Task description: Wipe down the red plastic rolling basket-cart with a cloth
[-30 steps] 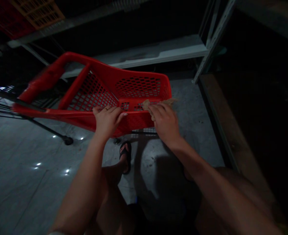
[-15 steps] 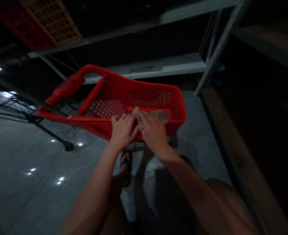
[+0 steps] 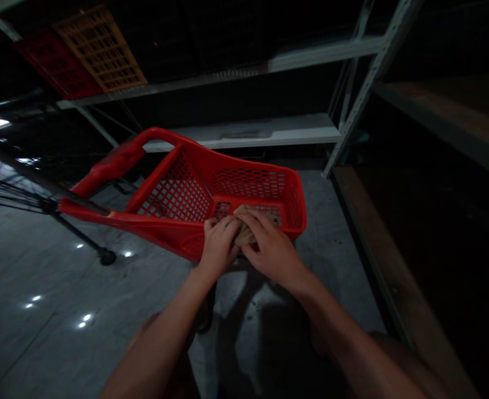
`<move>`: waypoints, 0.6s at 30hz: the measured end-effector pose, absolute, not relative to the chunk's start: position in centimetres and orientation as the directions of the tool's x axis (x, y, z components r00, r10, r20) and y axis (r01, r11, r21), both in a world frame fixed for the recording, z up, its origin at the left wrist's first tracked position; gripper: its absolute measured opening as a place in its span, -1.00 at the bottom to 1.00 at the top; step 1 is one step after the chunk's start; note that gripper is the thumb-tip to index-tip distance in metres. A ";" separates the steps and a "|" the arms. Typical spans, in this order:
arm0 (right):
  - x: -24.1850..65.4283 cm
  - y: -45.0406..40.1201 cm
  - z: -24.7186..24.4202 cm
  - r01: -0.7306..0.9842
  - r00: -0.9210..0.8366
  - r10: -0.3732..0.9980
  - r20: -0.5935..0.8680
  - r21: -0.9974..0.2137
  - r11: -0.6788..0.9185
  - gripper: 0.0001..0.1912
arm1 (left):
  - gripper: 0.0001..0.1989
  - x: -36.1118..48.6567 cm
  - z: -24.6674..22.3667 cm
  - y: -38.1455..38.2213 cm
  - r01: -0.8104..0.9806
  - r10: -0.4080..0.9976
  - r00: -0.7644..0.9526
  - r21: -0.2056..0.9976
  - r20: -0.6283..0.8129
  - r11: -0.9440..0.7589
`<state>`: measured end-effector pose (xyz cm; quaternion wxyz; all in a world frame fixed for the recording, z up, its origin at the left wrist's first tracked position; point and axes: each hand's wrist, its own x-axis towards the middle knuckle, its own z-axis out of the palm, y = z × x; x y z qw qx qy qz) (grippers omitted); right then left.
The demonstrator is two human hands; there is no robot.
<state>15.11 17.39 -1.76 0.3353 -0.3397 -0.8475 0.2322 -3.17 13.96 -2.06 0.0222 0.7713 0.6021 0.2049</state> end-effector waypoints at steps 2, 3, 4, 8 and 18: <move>16.1 17.1 -1.1 0.467 -0.574 0.735 0.360 -0.594 0.655 -0.39 | -0.65 -3.5 -2.6 13.1 0.888 0.923 0.204 0.336 0.327 -0.316; 16.6 16.9 -0.8 0.485 -0.597 0.734 0.325 -0.583 0.652 -0.42 | -0.68 -3.6 -2.9 12.7 0.870 0.912 0.218 0.355 0.347 -0.342; 17.0 16.8 -0.7 0.495 -0.619 0.731 0.285 -0.581 0.646 -0.45 | -0.70 -3.8 -3.1 12.2 0.853 0.901 0.235 0.366 0.366 -0.372; 17.8 15.9 -1.4 0.526 -0.624 0.757 0.193 -0.613 0.590 -0.48 | -0.66 -4.7 -3.2 10.6 0.788 0.845 0.366 0.354 0.389 -0.504; 21.7 14.0 0.5 0.603 -0.736 0.666 -0.118 -0.560 0.567 -0.55 | -0.53 -6.3 -4.3 7.2 0.628 0.670 0.403 0.344 0.624 -0.698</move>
